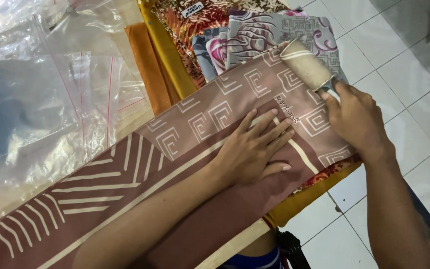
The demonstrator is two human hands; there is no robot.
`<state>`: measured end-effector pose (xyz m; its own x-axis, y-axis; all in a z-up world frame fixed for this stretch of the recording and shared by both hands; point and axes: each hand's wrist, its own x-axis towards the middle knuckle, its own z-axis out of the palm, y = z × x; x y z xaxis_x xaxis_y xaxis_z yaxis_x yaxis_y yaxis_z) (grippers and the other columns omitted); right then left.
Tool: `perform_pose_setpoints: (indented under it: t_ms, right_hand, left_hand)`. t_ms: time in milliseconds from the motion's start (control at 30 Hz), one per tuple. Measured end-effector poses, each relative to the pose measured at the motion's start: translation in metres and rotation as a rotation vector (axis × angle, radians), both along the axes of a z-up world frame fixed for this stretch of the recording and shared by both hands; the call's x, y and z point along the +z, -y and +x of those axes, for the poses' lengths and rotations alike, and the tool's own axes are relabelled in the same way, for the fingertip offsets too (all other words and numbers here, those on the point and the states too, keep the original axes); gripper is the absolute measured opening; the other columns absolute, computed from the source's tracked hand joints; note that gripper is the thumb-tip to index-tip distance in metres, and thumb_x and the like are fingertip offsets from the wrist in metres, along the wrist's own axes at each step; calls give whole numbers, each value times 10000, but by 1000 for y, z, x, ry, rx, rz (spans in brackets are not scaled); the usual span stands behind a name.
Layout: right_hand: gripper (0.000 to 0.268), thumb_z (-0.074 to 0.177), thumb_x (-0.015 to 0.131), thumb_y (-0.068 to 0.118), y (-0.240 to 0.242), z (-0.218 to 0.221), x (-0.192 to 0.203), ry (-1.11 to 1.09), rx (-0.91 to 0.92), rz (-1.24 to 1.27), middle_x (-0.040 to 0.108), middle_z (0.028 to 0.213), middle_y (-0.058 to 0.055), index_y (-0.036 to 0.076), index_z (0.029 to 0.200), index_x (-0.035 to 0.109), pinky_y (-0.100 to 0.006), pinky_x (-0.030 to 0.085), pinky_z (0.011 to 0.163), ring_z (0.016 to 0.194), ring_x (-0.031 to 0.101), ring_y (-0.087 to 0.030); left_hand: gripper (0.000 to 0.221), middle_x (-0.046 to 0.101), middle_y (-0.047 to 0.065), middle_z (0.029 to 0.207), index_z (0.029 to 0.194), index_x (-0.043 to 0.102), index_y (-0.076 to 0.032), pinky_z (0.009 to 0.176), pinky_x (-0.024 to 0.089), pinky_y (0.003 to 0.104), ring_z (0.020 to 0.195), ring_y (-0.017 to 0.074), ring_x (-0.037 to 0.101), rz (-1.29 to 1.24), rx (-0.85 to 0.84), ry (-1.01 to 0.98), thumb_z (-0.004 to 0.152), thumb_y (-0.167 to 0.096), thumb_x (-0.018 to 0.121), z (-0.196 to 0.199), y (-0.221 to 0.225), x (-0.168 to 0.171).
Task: Using a lint roller to remove debris from a brown patterned cloth spread out on a work table.
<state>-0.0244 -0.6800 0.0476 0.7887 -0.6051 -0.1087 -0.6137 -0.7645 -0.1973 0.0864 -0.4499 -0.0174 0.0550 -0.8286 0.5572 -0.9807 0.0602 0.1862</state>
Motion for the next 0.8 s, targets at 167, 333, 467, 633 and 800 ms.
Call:
perform_pose_setpoints:
  t_ms: [167, 333, 467, 633, 800]
  right_hand:
    - [382, 1119, 440, 314, -12, -4, 11, 85, 9, 56, 672, 1120, -284, -32, 1227, 561, -599, 487, 739, 945, 634, -475]
    - [291, 1123, 400, 207, -24, -4, 10, 218, 27, 260, 628, 787, -161, 5, 1020, 583, -375, 455, 510, 615, 584, -244]
    - [778, 1197, 271, 430, -34, 12, 5, 123, -54, 81, 588, 619, -292, -66, 666, 551, -578, 430, 683, 648, 603, -478]
    - [601, 1210, 325, 246, -18, 18, -29, 100, 93, -198, 603, 639, -245, -72, 794, 621, -560, 542, 516, 505, 622, -435]
    - [679, 1222, 294, 229, 5, 24, -45, 62, 1, -291, 605, 609, -202, -32, 700, 642, -545, 549, 579, 501, 613, -384]
  left_hand:
    - [694, 558, 67, 1531, 1468, 573, -148, 1264, 276, 565, 1484, 322, 441, 57, -20, -121, 1013, -641, 398, 3, 5, -4]
    - [379, 697, 137, 1333, 1285, 658, -67, 1162, 427, 529, 1300, 318, 620, -134, 60, -200, 1060, -348, 540, 38, 12, 9]
    - [533, 574, 114, 1470, 1366, 607, -79, 1185, 297, 588, 1417, 308, 462, 9, 359, -61, 1047, -492, 500, 50, 6, -1]
    - [723, 394, 99, 1645, 1559, 461, -97, 1244, 206, 637, 1557, 295, 281, 140, 430, -94, 1037, -597, 466, 48, 4, -6]
    - [700, 412, 78, 1636, 1549, 488, -132, 1243, 226, 637, 1552, 291, 299, 115, 448, -94, 1024, -595, 505, 48, 3, -8]
